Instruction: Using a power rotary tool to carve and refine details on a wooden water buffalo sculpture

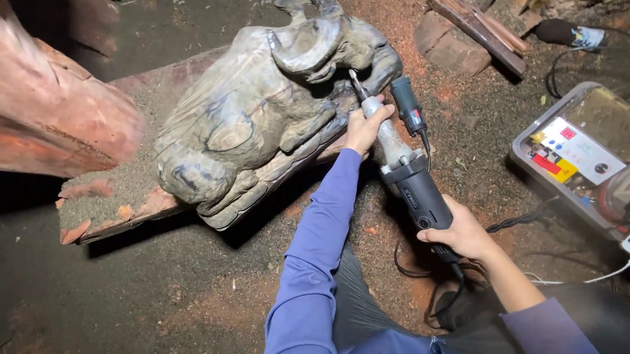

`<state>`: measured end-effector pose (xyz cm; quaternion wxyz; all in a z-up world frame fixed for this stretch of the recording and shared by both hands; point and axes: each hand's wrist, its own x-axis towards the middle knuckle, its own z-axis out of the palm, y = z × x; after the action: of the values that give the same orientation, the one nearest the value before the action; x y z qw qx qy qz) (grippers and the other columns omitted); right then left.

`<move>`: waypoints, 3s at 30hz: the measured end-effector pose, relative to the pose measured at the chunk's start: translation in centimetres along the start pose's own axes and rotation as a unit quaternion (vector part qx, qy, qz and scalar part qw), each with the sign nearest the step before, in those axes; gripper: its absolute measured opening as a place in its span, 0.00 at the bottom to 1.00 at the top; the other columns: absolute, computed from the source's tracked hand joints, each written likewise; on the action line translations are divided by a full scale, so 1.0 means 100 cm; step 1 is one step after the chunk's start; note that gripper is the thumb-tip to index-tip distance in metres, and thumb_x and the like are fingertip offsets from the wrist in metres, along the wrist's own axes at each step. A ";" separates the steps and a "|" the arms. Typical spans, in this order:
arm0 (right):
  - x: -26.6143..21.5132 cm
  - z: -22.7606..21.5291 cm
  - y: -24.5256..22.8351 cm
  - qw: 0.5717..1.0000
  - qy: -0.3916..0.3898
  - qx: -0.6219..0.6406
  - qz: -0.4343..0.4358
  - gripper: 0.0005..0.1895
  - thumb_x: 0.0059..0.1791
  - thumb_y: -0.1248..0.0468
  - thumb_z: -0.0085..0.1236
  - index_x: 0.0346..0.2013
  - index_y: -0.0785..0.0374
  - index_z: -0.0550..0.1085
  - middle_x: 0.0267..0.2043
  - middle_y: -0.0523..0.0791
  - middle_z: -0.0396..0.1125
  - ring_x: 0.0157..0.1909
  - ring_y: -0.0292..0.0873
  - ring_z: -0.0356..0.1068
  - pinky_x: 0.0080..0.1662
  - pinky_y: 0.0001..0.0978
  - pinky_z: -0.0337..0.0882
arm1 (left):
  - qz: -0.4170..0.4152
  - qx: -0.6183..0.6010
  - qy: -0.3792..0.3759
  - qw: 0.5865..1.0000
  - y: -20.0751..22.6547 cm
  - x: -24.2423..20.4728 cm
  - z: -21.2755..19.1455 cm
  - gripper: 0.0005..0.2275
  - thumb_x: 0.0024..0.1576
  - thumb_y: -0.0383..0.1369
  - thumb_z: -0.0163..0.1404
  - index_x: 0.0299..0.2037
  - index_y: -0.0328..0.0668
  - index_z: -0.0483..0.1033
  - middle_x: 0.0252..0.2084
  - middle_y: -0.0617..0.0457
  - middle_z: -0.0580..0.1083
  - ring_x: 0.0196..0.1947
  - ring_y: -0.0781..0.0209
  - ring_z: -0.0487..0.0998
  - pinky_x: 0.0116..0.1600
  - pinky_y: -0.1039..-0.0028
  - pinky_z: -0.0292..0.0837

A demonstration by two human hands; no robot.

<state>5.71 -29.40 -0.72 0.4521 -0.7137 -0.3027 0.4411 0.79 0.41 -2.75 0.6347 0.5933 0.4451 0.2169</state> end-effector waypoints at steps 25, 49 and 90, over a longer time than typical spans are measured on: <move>0.058 0.000 0.075 0.989 0.058 -0.117 -0.069 0.48 0.24 0.61 0.83 0.57 0.55 0.73 0.44 0.57 0.73 0.49 0.57 0.73 0.49 0.50 0.71 | -0.012 0.044 -0.012 0.999 -0.038 0.031 0.010 0.27 0.44 0.53 0.65 0.47 0.41 0.82 0.45 0.38 0.80 0.53 0.40 0.79 0.60 0.56 0.73; -0.031 0.097 0.107 0.909 -0.042 0.413 0.033 0.23 0.40 0.65 0.60 0.44 0.80 0.69 0.34 0.62 0.72 0.22 0.60 0.72 0.24 0.52 0.74 | 0.254 0.344 0.044 0.903 0.043 -0.146 -0.025 0.27 0.48 0.62 0.48 0.40 0.48 0.82 0.45 0.45 0.81 0.52 0.44 0.80 0.57 0.56 0.67; -0.011 0.047 0.104 0.865 0.008 0.480 -0.146 0.28 0.41 0.61 0.61 0.47 0.83 0.71 0.36 0.68 0.74 0.25 0.62 0.76 0.22 0.51 0.74 | 0.640 0.433 0.226 0.593 0.080 -0.060 -0.132 0.15 0.46 0.24 0.43 0.40 0.34 0.80 0.44 0.37 0.76 0.49 0.39 0.77 0.56 0.47 0.73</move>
<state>1.31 -32.72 -10.76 0.8005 -0.3600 -0.1508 0.4548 -11.10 4.61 8.01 -0.1201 0.8626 0.1216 0.4762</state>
